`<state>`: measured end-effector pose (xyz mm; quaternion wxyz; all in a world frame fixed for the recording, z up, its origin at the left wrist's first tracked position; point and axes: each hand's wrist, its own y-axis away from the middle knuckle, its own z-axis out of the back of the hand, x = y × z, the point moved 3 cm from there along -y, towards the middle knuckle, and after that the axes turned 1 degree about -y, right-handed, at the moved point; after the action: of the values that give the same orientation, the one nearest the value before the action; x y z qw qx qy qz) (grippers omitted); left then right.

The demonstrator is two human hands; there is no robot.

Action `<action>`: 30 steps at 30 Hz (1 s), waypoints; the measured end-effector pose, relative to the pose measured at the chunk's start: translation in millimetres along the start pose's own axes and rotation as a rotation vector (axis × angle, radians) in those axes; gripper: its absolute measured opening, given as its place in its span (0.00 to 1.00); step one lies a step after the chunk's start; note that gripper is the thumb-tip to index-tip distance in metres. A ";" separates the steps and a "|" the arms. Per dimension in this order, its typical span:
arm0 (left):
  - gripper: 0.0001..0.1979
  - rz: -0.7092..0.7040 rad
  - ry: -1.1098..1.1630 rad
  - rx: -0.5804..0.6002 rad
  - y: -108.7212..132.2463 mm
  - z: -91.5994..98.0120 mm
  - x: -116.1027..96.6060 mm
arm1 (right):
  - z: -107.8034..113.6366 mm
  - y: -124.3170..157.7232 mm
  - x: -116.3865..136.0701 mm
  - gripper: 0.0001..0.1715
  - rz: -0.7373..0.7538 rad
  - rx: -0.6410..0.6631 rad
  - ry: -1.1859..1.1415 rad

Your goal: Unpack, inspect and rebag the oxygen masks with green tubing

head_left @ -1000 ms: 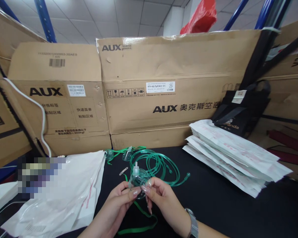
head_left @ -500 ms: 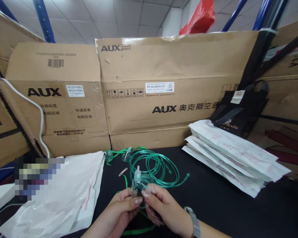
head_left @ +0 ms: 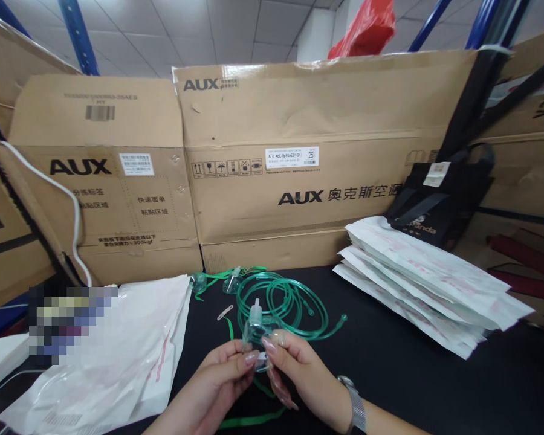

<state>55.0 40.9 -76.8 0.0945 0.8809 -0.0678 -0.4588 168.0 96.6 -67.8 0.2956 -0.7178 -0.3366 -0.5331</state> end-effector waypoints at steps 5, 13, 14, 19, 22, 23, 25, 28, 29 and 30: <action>0.07 -0.030 -0.027 0.006 -0.7 -2.5 -4.7 | -2.6 -0.3 -2.4 0.24 -0.007 0.010 -0.062; 0.06 -0.068 -0.036 0.014 1.1 -4.6 -9.9 | -3.9 1.2 -3.4 0.21 0.033 0.029 0.000; 0.06 -0.072 -0.041 0.005 0.6 -3.8 -9.8 | -2.9 0.6 -3.0 0.21 0.049 0.007 0.020; 0.07 -0.092 -0.111 -0.059 -4.7 3.5 -6.6 | 5.9 -4.4 0.5 0.21 0.083 -0.153 0.067; 0.08 -0.105 -0.138 -0.078 -6.7 6.3 -4.2 | 8.9 -6.0 1.4 0.21 0.063 -0.171 0.081; 0.08 -0.110 -0.143 -0.084 -7.0 6.6 -3.6 | 9.3 -6.1 1.2 0.22 0.059 -0.168 0.080; 0.08 -0.109 -0.147 -0.091 -7.3 6.4 -2.5 | 9.8 -6.0 0.2 0.22 0.060 -0.167 0.076; 0.08 -0.094 -0.140 -0.084 -6.9 4.4 -1.7 | 10.5 -5.8 -1.6 0.22 0.070 -0.170 0.083; 0.08 -0.090 -0.140 -0.080 -6.7 3.7 -1.6 | 10.7 -5.8 -2.1 0.22 0.069 -0.170 0.086; 0.08 -0.090 -0.141 -0.076 -6.5 3.2 -1.6 | 11.0 -5.8 -2.4 0.21 0.066 -0.169 0.089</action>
<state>51.7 47.3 -78.8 0.1023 0.8442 -0.0173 -0.5259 169.1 108.4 -72.6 0.2661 -0.7266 -0.2530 -0.5808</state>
